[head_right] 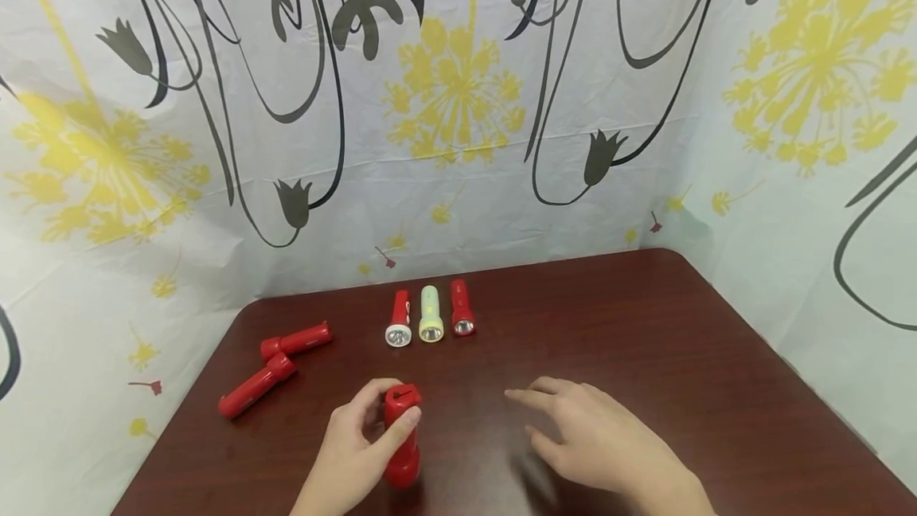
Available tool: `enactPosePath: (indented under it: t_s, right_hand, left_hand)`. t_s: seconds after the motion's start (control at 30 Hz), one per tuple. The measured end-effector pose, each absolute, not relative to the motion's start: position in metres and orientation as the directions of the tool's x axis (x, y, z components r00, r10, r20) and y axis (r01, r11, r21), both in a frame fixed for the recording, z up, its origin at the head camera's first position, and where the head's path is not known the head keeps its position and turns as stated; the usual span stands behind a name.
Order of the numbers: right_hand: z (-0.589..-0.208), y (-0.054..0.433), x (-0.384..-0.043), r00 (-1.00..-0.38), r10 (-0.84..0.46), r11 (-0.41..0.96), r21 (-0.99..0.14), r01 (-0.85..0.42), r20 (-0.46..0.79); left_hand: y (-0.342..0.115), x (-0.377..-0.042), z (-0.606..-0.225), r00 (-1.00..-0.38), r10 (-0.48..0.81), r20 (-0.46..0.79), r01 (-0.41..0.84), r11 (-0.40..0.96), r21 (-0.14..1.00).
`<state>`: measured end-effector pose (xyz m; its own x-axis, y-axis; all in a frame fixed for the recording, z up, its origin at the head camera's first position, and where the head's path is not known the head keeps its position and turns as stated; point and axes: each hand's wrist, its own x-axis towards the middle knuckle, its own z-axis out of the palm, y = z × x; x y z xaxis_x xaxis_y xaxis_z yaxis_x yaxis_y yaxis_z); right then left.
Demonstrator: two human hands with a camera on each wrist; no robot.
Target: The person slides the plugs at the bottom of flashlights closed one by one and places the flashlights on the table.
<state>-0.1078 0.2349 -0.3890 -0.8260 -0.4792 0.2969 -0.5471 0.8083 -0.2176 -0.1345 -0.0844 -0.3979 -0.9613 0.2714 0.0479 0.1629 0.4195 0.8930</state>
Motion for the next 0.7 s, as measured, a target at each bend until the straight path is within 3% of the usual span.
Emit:
enactPosePath:
  t_s: [0.17,0.37,0.7]
  right_hand:
    - [-0.39,0.233,-0.106,-0.831,-0.478,0.81,-0.224,-0.542,0.282]
    - [-0.39,0.234,-0.106,-0.844,-0.472,0.818,-0.231,-0.527,0.255]
    - [-0.392,0.231,-0.108,-0.85,-0.488,0.811,-0.256,-0.525,0.197]
  left_hand:
    - [-0.083,-0.134,-0.402,-0.97,0.23,0.079,0.159,0.357,0.921]
    - [-0.08,-0.137,-0.404,-0.986,0.162,0.024,0.074,0.308,0.949]
    - [-0.06,-0.155,-0.398,-0.991,0.131,0.0,0.059,0.445,0.894]
